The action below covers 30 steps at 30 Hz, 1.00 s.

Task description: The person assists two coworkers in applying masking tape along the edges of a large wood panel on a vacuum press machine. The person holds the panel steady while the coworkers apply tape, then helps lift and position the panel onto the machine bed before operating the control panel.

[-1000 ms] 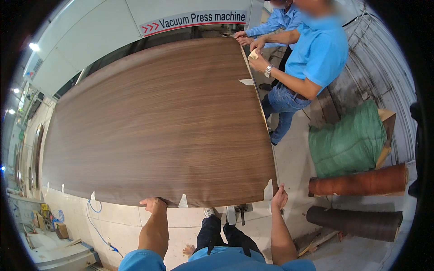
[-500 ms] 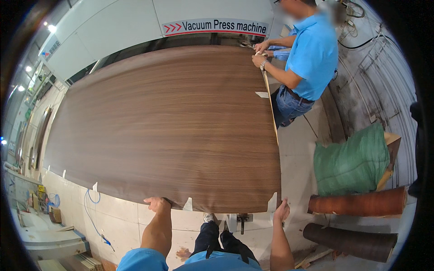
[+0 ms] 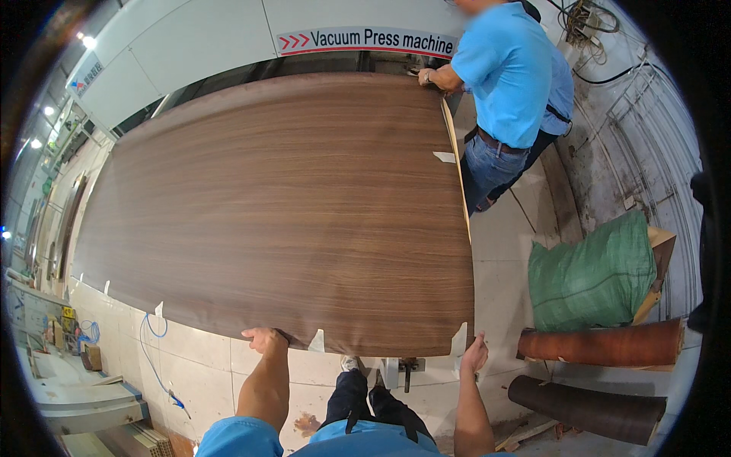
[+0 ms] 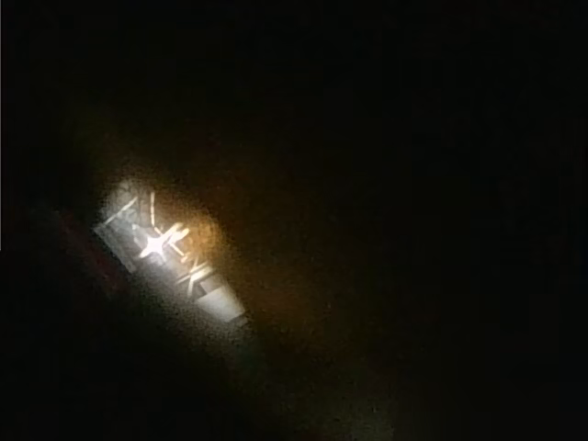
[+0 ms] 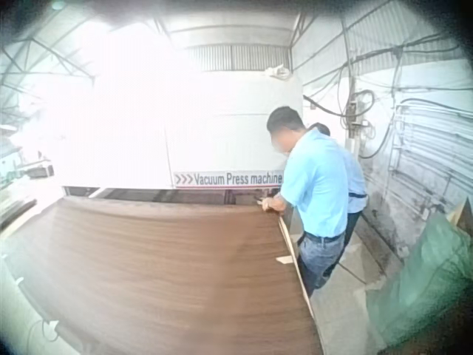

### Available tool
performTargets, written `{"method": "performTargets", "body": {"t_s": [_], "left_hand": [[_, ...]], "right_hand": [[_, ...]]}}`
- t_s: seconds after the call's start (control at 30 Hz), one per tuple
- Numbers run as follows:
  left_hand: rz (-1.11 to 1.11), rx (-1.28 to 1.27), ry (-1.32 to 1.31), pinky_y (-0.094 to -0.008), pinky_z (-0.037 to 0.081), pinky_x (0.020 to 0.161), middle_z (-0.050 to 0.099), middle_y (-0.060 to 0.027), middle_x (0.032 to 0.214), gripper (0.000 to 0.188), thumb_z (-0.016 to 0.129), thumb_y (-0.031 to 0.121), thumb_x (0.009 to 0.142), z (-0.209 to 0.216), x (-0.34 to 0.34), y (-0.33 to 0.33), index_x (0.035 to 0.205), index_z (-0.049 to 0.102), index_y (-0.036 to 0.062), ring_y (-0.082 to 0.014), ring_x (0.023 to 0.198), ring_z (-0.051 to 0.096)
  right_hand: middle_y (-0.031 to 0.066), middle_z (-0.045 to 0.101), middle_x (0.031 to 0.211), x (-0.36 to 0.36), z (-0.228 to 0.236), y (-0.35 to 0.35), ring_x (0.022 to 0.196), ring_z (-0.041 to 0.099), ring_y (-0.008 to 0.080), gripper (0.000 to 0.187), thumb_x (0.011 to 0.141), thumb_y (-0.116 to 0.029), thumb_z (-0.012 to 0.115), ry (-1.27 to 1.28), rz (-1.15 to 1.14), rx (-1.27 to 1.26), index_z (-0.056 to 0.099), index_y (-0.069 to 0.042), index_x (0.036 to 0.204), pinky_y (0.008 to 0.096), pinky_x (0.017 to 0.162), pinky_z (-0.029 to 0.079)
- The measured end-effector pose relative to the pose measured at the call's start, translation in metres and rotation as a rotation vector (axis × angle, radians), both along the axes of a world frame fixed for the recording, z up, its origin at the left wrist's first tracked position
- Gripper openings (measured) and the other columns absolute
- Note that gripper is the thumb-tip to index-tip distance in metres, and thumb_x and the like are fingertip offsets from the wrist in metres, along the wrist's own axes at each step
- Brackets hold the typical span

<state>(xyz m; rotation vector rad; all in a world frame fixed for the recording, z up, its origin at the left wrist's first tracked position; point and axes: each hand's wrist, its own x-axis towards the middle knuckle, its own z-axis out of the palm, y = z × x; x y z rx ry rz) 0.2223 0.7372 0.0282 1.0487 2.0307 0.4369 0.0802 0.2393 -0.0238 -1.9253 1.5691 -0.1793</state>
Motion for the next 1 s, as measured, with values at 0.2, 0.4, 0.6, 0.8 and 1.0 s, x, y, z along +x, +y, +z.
{"method": "performTargets", "body": {"t_s": [0.2, 0.4, 0.6, 0.8, 1.0], "left_hand": [[-0.025, -0.027, -0.008, -0.0536, 0.048, 0.105, 0.063, -0.0273, 0.13, 0.076, 0.033, 0.059, 0.103, 0.004, 0.0, -0.001, 0.134, 0.057, -0.0064, -0.0448, 0.121, 0.06], [-0.035, -0.013, 0.02, -0.0545, 0.05, 0.102, 0.064, -0.026, 0.129, 0.075, 0.031, 0.058, 0.104, 0.006, 0.001, -0.003, 0.133, 0.056, -0.0066, -0.0446, 0.118, 0.062], [-0.042, -0.026, 0.014, -0.0544, 0.05, 0.102, 0.064, -0.0256, 0.129, 0.076, 0.031, 0.058, 0.104, 0.0, -0.002, 0.002, 0.133, 0.056, -0.0064, -0.0443, 0.118, 0.062], [-0.028, -0.004, 0.051, -0.0532, 0.048, 0.104, 0.064, -0.0264, 0.129, 0.077, 0.03, 0.059, 0.104, -0.002, 0.001, 0.0, 0.133, 0.056, -0.0074, -0.0445, 0.12, 0.061], [0.02, 0.0, 0.013, -0.0519, 0.047, 0.107, 0.064, -0.0275, 0.13, 0.077, 0.037, 0.06, 0.101, -0.004, 0.001, 0.002, 0.129, 0.061, -0.0077, -0.0444, 0.121, 0.061]], "right_hand": [[0.0233, 0.073, 0.111, 0.002, 0.008, 0.005, 0.108, 0.066, 0.043, 0.073, 0.098, -0.063, 0.04, 0.004, -0.001, 0.015, 0.075, 0.0, 0.112, 0.0521, 0.094, 0.048], [0.0231, 0.073, 0.109, 0.003, 0.01, 0.005, 0.105, 0.067, 0.0426, 0.074, 0.098, -0.063, 0.041, -0.023, -0.007, -0.004, 0.075, 0.002, 0.108, 0.0518, 0.093, 0.048], [0.023, 0.073, 0.105, 0.002, 0.006, 0.005, 0.103, 0.066, 0.0438, 0.072, 0.099, -0.061, 0.04, -0.038, -0.009, -0.019, 0.074, 0.002, 0.105, 0.052, 0.092, 0.048], [0.0236, 0.073, 0.1, 0.001, 0.005, 0.004, 0.098, 0.067, 0.0447, 0.074, 0.098, -0.063, 0.04, -0.032, -0.006, 0.007, 0.074, 0.003, 0.101, 0.0532, 0.088, 0.048], [0.0244, 0.073, 0.103, 0.002, 0.007, 0.003, 0.1, 0.067, 0.0443, 0.075, 0.097, -0.065, 0.041, -0.013, 0.001, -0.003, 0.075, 0.002, 0.102, 0.0537, 0.087, 0.048]]}}
